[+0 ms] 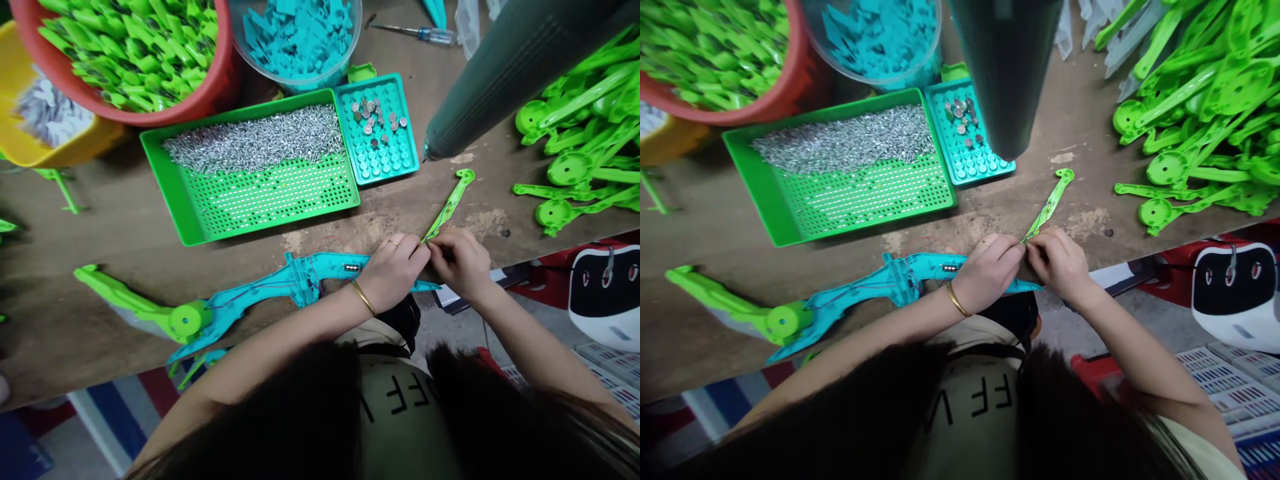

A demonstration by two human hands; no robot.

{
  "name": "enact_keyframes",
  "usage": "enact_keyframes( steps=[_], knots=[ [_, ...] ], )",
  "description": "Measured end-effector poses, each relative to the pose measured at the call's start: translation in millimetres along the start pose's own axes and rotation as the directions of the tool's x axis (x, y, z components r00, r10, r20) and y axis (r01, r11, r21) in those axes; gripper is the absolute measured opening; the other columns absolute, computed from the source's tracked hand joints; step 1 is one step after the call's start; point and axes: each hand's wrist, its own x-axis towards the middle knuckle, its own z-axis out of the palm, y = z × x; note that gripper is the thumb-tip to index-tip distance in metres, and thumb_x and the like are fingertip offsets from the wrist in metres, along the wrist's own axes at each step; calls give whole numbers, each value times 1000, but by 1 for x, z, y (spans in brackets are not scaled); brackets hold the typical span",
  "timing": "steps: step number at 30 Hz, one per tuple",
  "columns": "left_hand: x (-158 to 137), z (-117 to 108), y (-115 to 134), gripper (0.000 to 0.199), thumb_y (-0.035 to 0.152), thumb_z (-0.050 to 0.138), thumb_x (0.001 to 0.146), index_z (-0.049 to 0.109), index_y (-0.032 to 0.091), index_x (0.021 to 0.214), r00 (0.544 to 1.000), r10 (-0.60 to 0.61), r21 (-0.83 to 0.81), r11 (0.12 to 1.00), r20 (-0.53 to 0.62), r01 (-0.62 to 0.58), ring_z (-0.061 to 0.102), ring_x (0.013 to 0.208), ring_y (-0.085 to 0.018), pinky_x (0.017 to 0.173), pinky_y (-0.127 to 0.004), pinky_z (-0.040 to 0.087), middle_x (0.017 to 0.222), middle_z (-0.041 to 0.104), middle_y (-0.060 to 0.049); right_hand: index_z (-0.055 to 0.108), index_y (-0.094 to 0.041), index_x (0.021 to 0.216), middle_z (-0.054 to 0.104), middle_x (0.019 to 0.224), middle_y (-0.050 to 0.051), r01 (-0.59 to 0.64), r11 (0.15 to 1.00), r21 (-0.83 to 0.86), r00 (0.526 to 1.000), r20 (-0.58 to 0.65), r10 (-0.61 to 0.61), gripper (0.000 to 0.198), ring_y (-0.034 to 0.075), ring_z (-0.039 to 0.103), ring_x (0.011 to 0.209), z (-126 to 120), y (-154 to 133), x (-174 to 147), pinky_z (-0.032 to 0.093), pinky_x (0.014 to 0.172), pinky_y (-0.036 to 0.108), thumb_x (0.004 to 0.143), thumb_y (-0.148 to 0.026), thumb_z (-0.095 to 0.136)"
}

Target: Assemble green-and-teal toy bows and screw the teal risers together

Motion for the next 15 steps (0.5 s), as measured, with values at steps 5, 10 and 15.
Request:
enact_keyframes(
  steps=[5, 10, 15],
  knots=[
    [2, -1, -3, 23, 15, 39, 97, 62, 14, 95, 999, 35, 10, 999, 35, -36, 51, 89, -21, 85, -32, 46, 95, 61, -8, 62, -23, 89, 68, 83, 2, -160, 980, 119, 967, 220, 131, 5, 16, 65, 80, -17, -1, 17, 51, 70, 29, 88, -20, 59],
    [3, -3, -4, 23, 14, 39, 97, 62, 14, 94, 997, 54, 10, 998, 58, -54, 49, 87, -21, 83, -31, 46, 92, 60, -8, 69, -21, 103, 65, 74, -1, -395, 892, 222, 869, 406, 284, 20, 11, 56, 59, -26, 8, 34, 45, 58, 26, 85, -29, 65],
    [3, -4, -4, 24, 15, 38, 98, 62, 14, 96, 992, 71, 28, 997, 105, -74, 50, 89, -21, 86, -32, 45, 93, 60, -8, 73, -20, 98, 62, 70, 0, -513, 829, 223, 777, 533, 337, 23, 10, 50, 56, -25, 15, 42, 40, 54, 27, 82, -36, 68]
  ],
)
